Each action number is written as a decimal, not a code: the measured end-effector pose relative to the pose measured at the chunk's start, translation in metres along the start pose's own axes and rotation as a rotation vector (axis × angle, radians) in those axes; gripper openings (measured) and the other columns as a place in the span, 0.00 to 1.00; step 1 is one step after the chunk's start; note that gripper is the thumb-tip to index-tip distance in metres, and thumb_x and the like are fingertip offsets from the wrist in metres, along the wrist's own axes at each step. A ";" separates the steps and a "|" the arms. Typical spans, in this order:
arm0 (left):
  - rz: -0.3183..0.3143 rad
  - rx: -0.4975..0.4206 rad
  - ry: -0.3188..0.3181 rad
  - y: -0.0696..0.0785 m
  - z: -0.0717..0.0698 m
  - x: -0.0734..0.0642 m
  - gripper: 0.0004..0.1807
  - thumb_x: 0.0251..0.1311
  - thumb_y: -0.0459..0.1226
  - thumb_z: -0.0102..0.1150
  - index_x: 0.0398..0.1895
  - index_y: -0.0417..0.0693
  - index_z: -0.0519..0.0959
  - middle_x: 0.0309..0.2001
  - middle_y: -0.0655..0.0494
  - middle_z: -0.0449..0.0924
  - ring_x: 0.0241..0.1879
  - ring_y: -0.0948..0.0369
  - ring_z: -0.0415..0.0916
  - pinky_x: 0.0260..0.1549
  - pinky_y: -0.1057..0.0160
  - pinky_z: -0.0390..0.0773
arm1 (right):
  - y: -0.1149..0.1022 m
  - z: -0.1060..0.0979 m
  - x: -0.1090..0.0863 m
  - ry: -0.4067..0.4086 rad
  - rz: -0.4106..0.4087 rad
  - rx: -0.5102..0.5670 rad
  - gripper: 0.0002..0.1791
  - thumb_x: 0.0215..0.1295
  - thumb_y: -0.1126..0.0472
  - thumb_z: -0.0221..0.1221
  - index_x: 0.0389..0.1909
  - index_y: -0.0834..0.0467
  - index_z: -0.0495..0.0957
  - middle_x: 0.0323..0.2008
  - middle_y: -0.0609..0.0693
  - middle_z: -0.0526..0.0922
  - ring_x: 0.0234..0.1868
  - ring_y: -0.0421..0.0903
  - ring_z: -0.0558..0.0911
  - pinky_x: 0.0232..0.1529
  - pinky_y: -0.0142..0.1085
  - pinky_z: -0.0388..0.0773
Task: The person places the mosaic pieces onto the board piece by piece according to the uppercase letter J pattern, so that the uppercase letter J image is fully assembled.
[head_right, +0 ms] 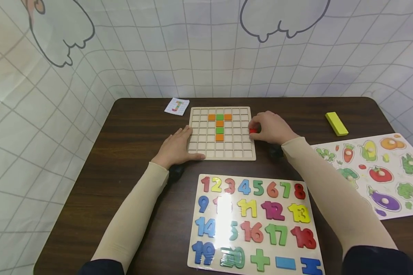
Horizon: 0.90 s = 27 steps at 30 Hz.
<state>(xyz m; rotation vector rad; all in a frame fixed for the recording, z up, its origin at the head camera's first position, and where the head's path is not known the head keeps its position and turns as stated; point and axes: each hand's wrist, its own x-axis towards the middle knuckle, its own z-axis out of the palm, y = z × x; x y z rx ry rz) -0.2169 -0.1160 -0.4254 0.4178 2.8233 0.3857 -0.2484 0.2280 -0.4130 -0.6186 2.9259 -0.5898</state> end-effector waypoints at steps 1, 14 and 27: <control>0.000 0.000 -0.001 0.000 0.000 0.000 0.66 0.51 0.71 0.68 0.85 0.48 0.51 0.85 0.50 0.49 0.85 0.49 0.47 0.81 0.41 0.52 | -0.005 0.002 0.002 -0.007 -0.010 0.016 0.14 0.61 0.58 0.72 0.46 0.59 0.88 0.46 0.56 0.87 0.49 0.55 0.79 0.58 0.56 0.74; -0.007 -0.002 -0.007 -0.001 0.000 0.001 0.66 0.51 0.72 0.67 0.85 0.48 0.50 0.85 0.50 0.48 0.85 0.49 0.46 0.81 0.41 0.52 | -0.052 0.031 0.027 -0.084 -0.139 0.077 0.12 0.59 0.54 0.75 0.43 0.52 0.90 0.42 0.48 0.88 0.43 0.48 0.79 0.53 0.46 0.79; -0.011 -0.004 -0.017 -0.002 -0.001 0.002 0.67 0.51 0.73 0.67 0.85 0.49 0.50 0.85 0.50 0.48 0.85 0.49 0.46 0.81 0.41 0.51 | -0.077 0.038 0.028 -0.016 -0.304 -0.019 0.13 0.59 0.52 0.75 0.43 0.53 0.91 0.41 0.49 0.89 0.47 0.51 0.83 0.57 0.51 0.80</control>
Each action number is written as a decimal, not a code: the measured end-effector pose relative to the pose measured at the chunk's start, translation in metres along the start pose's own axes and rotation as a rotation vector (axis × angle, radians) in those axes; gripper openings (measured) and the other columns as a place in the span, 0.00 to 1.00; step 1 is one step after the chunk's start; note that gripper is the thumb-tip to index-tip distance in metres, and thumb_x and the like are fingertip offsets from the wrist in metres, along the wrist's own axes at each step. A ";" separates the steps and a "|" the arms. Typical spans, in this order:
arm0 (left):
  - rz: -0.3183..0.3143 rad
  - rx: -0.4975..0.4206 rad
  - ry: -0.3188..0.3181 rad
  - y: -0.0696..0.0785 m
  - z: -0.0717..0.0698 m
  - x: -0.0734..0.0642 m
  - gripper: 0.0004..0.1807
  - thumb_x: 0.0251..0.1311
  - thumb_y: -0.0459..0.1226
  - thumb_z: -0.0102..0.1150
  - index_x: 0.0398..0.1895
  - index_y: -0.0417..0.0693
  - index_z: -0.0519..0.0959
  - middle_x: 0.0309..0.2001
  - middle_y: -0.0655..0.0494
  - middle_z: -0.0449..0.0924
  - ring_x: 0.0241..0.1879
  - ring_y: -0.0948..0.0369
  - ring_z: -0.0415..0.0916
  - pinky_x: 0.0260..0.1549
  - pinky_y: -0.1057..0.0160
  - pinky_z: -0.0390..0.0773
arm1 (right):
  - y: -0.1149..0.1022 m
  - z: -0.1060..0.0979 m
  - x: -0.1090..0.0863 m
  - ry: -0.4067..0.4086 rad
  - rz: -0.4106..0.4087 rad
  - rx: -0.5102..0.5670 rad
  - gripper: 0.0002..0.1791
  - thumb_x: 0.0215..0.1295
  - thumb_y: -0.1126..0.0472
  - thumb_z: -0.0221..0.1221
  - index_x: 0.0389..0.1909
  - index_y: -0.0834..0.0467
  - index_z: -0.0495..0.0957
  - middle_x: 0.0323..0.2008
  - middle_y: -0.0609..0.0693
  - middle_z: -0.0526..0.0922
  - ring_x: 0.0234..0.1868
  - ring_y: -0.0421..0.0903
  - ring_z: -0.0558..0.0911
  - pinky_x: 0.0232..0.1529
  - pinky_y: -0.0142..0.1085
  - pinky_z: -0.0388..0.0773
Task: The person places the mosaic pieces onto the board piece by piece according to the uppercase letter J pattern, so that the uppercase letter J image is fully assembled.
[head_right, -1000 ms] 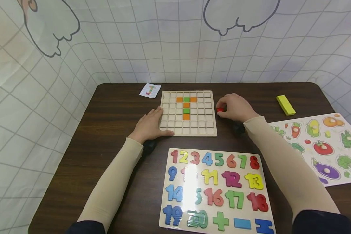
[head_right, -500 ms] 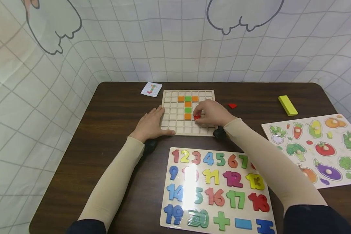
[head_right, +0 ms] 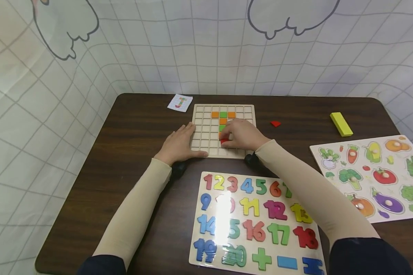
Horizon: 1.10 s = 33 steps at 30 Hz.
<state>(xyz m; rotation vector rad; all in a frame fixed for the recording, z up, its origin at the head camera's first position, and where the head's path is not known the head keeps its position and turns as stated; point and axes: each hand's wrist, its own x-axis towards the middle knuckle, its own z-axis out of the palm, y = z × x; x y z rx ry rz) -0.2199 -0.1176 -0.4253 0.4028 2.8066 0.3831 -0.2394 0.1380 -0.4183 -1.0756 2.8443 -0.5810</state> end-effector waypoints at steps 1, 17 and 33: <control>-0.001 0.001 -0.001 0.000 0.000 0.000 0.67 0.51 0.73 0.67 0.85 0.49 0.50 0.85 0.51 0.48 0.85 0.49 0.45 0.82 0.41 0.51 | 0.000 0.000 0.000 0.001 -0.003 -0.004 0.13 0.59 0.52 0.75 0.43 0.53 0.91 0.40 0.48 0.89 0.46 0.50 0.83 0.56 0.50 0.80; -0.001 0.008 0.003 0.003 -0.001 0.002 0.67 0.51 0.73 0.67 0.85 0.49 0.50 0.85 0.50 0.48 0.85 0.49 0.46 0.81 0.41 0.52 | 0.010 -0.008 -0.004 -0.004 0.095 0.069 0.12 0.62 0.52 0.73 0.45 0.52 0.91 0.41 0.48 0.88 0.47 0.49 0.80 0.55 0.50 0.78; 0.002 -0.007 0.018 0.001 0.002 0.000 0.67 0.49 0.72 0.69 0.85 0.49 0.50 0.85 0.50 0.49 0.85 0.49 0.46 0.81 0.41 0.52 | 0.100 -0.049 -0.069 -0.002 0.387 -0.156 0.20 0.68 0.55 0.69 0.56 0.61 0.85 0.57 0.64 0.82 0.58 0.65 0.77 0.62 0.64 0.72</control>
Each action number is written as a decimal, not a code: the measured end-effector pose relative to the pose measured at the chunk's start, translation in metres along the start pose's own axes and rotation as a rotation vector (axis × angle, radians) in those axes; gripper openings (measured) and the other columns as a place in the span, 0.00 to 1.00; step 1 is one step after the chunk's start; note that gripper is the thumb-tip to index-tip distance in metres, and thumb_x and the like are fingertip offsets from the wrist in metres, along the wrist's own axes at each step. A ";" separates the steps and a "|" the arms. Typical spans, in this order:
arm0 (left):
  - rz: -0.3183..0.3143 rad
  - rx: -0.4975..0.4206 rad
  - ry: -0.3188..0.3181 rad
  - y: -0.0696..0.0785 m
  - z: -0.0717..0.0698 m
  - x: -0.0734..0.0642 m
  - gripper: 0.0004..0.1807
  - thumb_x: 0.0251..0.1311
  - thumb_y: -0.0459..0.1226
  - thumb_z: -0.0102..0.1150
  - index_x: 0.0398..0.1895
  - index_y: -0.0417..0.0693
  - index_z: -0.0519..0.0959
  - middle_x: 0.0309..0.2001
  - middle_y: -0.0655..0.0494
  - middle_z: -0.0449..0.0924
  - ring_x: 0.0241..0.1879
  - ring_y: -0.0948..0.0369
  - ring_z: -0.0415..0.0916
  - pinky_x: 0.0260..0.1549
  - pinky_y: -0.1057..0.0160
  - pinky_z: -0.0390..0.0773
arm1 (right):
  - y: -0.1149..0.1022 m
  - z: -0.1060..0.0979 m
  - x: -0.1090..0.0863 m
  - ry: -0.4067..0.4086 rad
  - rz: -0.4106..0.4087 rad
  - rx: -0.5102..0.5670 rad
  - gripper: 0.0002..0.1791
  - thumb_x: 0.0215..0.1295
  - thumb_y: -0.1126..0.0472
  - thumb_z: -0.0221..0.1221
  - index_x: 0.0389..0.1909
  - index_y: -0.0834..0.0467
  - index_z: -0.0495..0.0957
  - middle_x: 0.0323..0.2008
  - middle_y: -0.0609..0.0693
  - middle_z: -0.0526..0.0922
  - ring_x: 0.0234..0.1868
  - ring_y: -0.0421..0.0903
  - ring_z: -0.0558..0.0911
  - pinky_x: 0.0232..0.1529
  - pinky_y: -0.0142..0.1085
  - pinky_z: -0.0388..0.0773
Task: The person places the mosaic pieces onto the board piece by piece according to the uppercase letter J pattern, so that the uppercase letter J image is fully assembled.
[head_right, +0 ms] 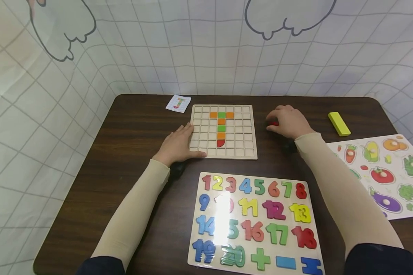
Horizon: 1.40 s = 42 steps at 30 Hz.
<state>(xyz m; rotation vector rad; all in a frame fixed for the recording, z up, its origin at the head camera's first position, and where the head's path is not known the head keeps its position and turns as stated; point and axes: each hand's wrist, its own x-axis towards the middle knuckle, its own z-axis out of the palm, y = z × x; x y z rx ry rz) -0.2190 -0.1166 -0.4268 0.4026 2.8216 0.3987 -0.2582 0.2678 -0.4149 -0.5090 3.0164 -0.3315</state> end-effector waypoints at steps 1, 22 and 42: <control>0.000 0.000 -0.001 0.000 0.000 0.000 0.67 0.49 0.72 0.69 0.85 0.49 0.50 0.85 0.50 0.49 0.85 0.49 0.46 0.81 0.41 0.52 | 0.004 0.000 -0.001 -0.002 0.007 -0.035 0.20 0.68 0.55 0.68 0.56 0.61 0.84 0.56 0.65 0.82 0.57 0.66 0.77 0.60 0.64 0.74; 0.002 0.005 0.006 0.000 0.001 0.000 0.67 0.50 0.71 0.69 0.85 0.48 0.51 0.85 0.50 0.49 0.85 0.49 0.47 0.81 0.41 0.53 | 0.002 -0.001 -0.002 -0.032 0.086 -0.012 0.21 0.70 0.54 0.65 0.55 0.65 0.83 0.49 0.65 0.87 0.51 0.62 0.82 0.55 0.62 0.78; 0.002 -0.009 0.002 0.001 0.000 -0.001 0.67 0.50 0.71 0.70 0.85 0.48 0.51 0.85 0.50 0.49 0.85 0.48 0.47 0.81 0.40 0.53 | -0.028 0.007 0.003 -0.007 -0.044 0.117 0.17 0.64 0.61 0.68 0.52 0.61 0.86 0.49 0.60 0.88 0.51 0.59 0.81 0.63 0.60 0.74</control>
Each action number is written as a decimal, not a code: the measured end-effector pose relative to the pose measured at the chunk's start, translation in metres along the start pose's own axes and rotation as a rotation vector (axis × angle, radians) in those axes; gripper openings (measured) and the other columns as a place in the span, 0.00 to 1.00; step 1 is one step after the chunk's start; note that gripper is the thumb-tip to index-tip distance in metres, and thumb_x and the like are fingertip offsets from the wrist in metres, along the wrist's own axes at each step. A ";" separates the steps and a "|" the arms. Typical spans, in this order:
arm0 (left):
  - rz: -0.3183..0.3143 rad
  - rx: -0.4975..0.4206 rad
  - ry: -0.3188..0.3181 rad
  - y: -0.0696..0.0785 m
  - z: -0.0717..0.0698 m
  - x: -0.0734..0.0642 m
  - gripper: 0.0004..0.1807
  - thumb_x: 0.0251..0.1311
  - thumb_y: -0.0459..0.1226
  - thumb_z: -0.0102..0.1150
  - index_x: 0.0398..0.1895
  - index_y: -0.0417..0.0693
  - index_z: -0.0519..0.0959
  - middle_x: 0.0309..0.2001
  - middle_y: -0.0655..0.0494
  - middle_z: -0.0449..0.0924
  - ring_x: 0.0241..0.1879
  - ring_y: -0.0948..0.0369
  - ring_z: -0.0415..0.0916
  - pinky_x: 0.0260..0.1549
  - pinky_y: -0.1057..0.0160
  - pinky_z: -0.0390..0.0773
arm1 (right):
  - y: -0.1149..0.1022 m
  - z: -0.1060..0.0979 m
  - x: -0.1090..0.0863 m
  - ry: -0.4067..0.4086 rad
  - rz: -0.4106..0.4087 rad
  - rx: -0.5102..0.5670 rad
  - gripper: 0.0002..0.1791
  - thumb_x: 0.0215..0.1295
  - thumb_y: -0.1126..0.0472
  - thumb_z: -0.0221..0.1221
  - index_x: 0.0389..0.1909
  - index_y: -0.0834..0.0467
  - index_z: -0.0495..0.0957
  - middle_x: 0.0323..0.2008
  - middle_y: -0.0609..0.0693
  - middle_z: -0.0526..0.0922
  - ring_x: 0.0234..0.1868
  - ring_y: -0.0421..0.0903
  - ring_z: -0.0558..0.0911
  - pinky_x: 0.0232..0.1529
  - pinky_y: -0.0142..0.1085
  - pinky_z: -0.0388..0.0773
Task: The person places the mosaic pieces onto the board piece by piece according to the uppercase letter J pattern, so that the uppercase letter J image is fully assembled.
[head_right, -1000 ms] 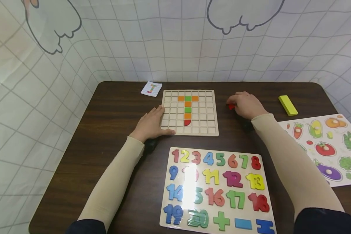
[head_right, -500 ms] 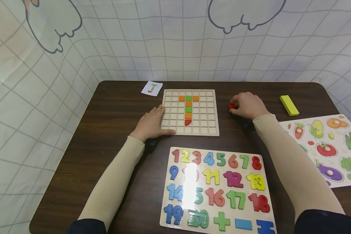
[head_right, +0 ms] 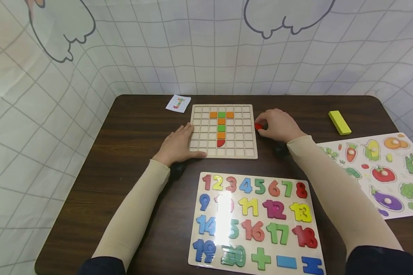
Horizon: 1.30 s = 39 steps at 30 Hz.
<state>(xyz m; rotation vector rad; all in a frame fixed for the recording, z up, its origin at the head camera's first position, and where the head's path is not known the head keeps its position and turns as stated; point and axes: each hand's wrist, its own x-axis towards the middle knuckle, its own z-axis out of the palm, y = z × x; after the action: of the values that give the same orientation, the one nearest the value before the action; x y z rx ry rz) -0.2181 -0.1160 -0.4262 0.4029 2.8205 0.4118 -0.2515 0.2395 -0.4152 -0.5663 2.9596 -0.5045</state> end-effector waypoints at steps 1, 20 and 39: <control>0.000 0.001 0.002 0.000 0.000 0.000 0.67 0.50 0.71 0.70 0.85 0.48 0.51 0.85 0.49 0.49 0.85 0.48 0.47 0.81 0.41 0.53 | -0.005 0.001 0.002 0.001 -0.010 0.004 0.17 0.64 0.61 0.68 0.52 0.60 0.86 0.49 0.59 0.88 0.52 0.58 0.81 0.63 0.60 0.74; -0.009 0.010 -0.023 -0.002 0.000 0.002 0.67 0.51 0.73 0.67 0.85 0.49 0.50 0.85 0.50 0.48 0.85 0.49 0.45 0.81 0.41 0.51 | -0.094 0.026 0.027 -0.066 -0.240 0.027 0.13 0.63 0.57 0.70 0.48 0.56 0.90 0.48 0.51 0.90 0.53 0.53 0.82 0.62 0.51 0.79; -0.009 0.014 -0.022 -0.001 -0.004 -0.001 0.66 0.52 0.72 0.67 0.85 0.49 0.50 0.85 0.50 0.48 0.85 0.49 0.46 0.81 0.40 0.51 | -0.118 0.035 0.038 -0.051 -0.447 -0.057 0.14 0.63 0.55 0.72 0.46 0.58 0.90 0.45 0.53 0.91 0.49 0.54 0.86 0.59 0.52 0.80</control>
<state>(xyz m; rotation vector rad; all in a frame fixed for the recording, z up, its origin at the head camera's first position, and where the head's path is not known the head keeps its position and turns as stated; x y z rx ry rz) -0.2185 -0.1175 -0.4229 0.3948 2.8046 0.3836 -0.2407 0.1111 -0.4089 -1.2379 2.8016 -0.4272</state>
